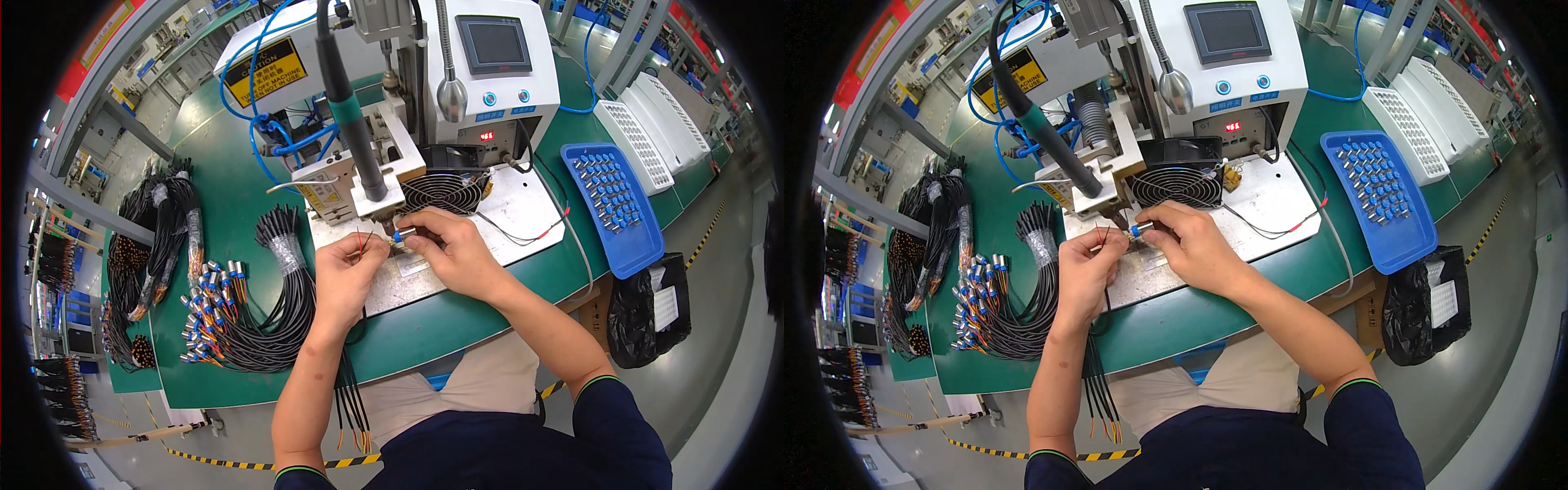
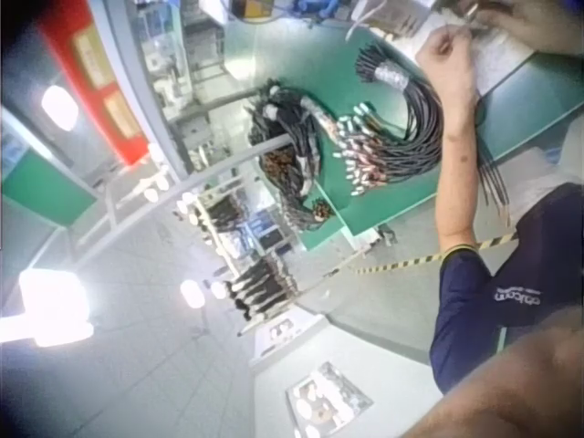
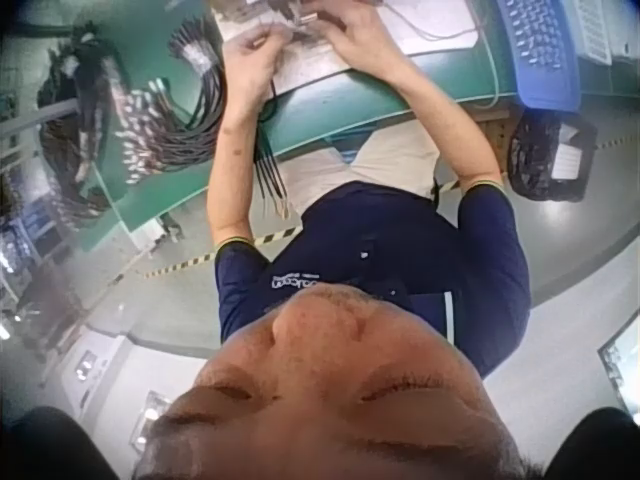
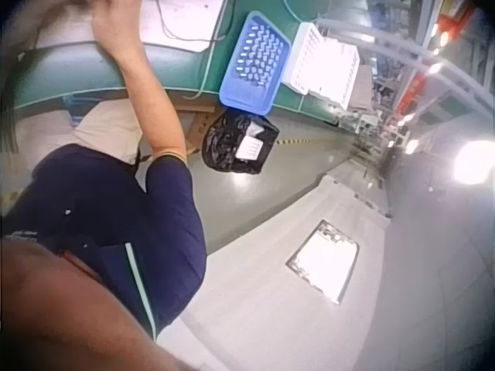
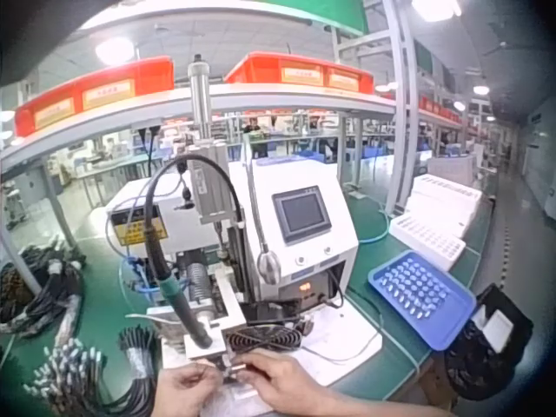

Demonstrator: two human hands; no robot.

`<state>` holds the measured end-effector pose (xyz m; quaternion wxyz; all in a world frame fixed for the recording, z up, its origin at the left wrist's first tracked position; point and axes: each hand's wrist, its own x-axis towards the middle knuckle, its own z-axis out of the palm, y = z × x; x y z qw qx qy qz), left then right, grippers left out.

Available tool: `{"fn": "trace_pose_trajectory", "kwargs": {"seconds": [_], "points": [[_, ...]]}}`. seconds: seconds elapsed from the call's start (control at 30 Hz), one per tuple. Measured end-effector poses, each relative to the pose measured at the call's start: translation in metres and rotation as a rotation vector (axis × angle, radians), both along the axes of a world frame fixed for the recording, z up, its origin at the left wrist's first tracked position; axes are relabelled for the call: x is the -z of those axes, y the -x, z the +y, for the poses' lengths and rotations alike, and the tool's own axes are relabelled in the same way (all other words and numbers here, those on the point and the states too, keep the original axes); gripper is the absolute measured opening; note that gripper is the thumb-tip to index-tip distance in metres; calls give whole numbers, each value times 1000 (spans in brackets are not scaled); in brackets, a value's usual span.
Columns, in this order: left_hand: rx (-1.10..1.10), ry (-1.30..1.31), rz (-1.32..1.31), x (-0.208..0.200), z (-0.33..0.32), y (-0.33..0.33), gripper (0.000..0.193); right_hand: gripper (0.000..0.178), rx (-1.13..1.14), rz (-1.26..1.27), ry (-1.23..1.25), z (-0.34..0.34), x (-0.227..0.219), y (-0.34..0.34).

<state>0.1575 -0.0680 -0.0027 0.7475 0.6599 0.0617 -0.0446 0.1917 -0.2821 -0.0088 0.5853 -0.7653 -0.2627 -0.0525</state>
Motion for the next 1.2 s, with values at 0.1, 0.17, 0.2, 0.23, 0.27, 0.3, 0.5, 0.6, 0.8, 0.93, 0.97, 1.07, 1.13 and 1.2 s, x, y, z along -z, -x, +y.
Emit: {"fn": "trace_pose_trajectory", "kwargs": {"seconds": [0.1, 0.17, 0.2, 0.23, 0.27, 0.3, 0.5, 0.6, 0.8, 0.93, 0.97, 1.07, 1.13, 1.2], "points": [[-3, 9, -1, 0, -1, 0, 10, 22, 4, 34, 9, 0, 1, 0], [-3, 16, -1, -1, -1, 0, 10, 22, 4, 21, 3, 0, 2, 0], [-2, 18, 0, -1, 0, 1, 10, 22, 4, 21, 3, 0, 2, 0], [-1, 20, 0, -1, 0, 1, 10, 21, 4, 25, 2, 0, 2, 0], [-1, 20, 0, -1, 0, 1, 10, 21, 3, 29, 2, 1, 2, 0], [-2, 24, 0, 0, 0, 0, 10, 21, 4, 29, 2, 1, 2, 0], [8, 21, 8, 2, 2, 0, 11, 22, -1, 43, -4, 0, 2, 0], [-5, 35, -6, -2, -1, 2, 16, 22, 0, 22, -2, 0, 3, -1], [-86, 170, -34, -3, -2, 3, 16, 22, -2, 20, 10, -1, 1, 0], [-81, 171, -21, 2, 1, 3, 15, 24, -20, 82, 4, -4, -1, 0], [-82, 169, -21, 2, 1, 5, 15, 25, -32, 110, 23, -5, -2, 0], [-59, 139, -9, 0, 1, 6, 17, 24, -64, 74, 20, -8, 1, 0], [-35, 55, 15, -4, 2, 6, 16, 24, -63, 72, 23, -8, 2, 0], [-30, 31, 11, -5, 1, 5, 15, 24, -63, 69, 27, -7, 2, 0]]}}
